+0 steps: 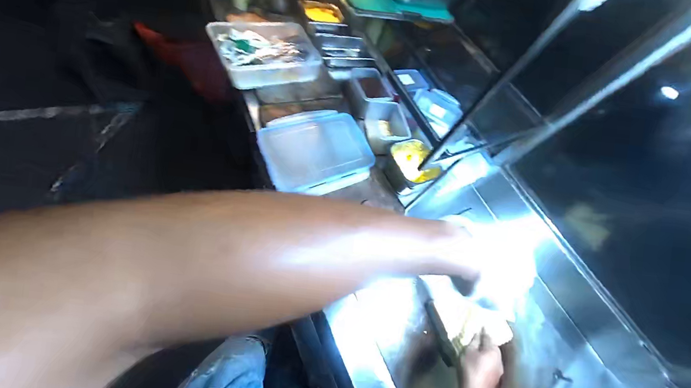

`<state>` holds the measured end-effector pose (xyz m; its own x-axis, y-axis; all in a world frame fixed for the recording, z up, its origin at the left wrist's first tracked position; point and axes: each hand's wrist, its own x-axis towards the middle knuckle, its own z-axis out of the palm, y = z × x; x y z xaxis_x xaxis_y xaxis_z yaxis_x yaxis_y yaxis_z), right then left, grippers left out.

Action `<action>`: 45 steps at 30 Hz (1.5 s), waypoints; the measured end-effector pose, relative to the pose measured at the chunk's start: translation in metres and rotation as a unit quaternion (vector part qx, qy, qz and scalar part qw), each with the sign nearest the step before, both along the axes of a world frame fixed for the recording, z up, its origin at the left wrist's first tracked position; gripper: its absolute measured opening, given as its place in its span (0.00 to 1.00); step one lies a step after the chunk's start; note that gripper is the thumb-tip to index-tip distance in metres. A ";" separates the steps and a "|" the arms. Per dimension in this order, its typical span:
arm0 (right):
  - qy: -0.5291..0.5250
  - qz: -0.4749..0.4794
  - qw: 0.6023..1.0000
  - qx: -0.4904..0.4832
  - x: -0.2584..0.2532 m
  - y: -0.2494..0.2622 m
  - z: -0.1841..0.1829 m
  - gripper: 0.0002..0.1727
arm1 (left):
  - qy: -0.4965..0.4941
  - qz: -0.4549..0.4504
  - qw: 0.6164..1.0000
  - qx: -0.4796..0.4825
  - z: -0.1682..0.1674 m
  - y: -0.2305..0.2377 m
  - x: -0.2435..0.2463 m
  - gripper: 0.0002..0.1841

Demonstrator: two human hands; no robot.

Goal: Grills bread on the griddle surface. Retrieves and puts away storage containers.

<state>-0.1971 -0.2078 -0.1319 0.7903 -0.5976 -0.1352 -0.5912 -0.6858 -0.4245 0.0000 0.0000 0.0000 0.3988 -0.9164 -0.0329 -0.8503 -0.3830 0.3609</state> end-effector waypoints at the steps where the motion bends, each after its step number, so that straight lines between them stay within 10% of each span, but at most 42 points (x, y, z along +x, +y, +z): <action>1: 0.060 0.026 0.998 -0.012 -0.005 0.008 -0.001 0.22 | 0.039 0.002 0.999 -0.002 0.024 0.013 -0.028 0.17; 6: -0.019 0.021 0.995 0.095 -0.044 0.049 0.009 0.20 | 0.242 0.169 0.954 -0.049 0.017 0.151 -0.105 0.17; 9: -0.101 -0.046 0.991 0.071 -0.034 0.016 -0.007 0.22 | 0.362 0.372 0.844 -0.139 -0.045 0.236 -0.124 0.15; 13: 0.069 0.014 0.998 0.011 -0.027 0.028 -0.007 0.24 | 0.405 0.568 0.695 -0.174 -0.097 0.311 -0.128 0.13; 18: -0.040 0.052 0.997 0.044 -0.024 0.116 0.019 0.23 | 0.396 0.597 0.676 -0.175 -0.118 0.364 -0.103 0.11; 23: -0.136 0.141 0.980 0.018 0.153 0.197 0.063 0.21 | 0.396 0.573 0.686 -0.212 -0.130 0.402 -0.034 0.12; 29: 0.113 0.115 0.987 -0.020 0.390 0.223 0.047 0.18 | 0.341 0.585 0.692 -0.251 -0.114 0.476 0.054 0.17; 35: 0.149 0.031 0.982 0.112 0.454 0.230 0.027 0.12 | 0.335 0.658 0.625 -0.252 -0.121 0.577 0.060 0.18; 39: -0.051 -0.239 0.851 0.464 0.463 0.248 0.022 0.09 | 0.362 0.710 0.557 -0.232 -0.139 0.592 0.053 0.17; 45: -0.248 -0.313 0.713 0.577 0.450 0.275 0.034 0.07 | 0.387 0.681 0.583 -0.214 -0.152 0.545 0.060 0.14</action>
